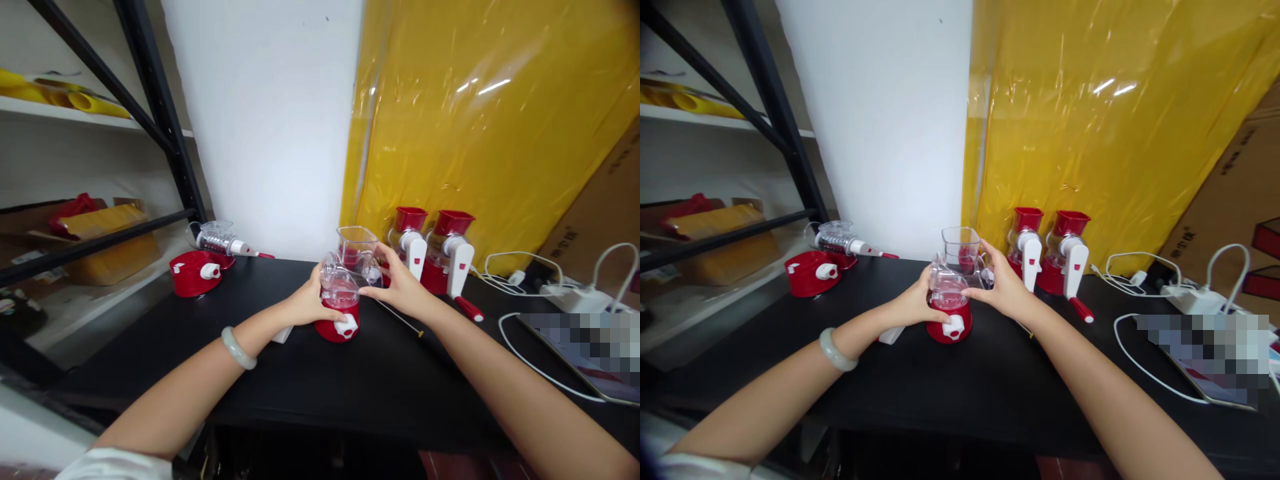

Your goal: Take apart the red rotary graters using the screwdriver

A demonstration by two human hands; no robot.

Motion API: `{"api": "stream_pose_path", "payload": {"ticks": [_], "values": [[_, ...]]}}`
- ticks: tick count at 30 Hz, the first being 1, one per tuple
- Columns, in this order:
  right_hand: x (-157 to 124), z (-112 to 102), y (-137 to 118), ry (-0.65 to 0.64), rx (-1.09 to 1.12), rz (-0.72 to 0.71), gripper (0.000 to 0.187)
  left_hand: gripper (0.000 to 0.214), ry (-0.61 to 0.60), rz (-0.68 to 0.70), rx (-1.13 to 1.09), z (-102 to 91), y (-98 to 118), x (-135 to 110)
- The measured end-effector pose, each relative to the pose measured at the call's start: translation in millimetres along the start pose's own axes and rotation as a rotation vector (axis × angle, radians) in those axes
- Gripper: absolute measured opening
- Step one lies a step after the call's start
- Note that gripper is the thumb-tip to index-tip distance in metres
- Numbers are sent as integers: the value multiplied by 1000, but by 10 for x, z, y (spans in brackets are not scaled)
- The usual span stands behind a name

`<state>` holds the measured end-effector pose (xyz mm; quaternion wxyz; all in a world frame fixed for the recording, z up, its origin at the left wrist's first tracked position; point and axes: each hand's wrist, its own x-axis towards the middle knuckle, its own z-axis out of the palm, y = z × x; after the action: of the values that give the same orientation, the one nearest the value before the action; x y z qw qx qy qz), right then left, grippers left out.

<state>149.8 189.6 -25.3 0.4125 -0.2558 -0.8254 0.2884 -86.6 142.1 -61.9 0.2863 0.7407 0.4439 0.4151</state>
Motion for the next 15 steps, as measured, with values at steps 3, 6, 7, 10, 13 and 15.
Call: {"api": "stream_pose_path", "payload": {"ticks": [3, 6, 7, 10, 13, 15], "values": [[102, -44, -229, 110, -46, -105, 98, 115, -43, -17, 99, -12, 17, -44], [292, -99, -506, 130, -111, -174, 81, 76, -66, 10, 198, -5, 141, -178], [357, -106, -577, 133, -149, -191, 79, 64, -51, 10, 269, 10, 199, -245], [505, -78, -673, 154, -237, -214, 75, 72, 47, -52, 572, 85, 361, -448], [560, -5, -628, 142, -313, -200, 67, 71, 60, -37, 783, 166, 416, -563], [564, 45, -578, 137, -356, -175, 64, 70, 76, 2, 871, 200, 389, -580]]}}
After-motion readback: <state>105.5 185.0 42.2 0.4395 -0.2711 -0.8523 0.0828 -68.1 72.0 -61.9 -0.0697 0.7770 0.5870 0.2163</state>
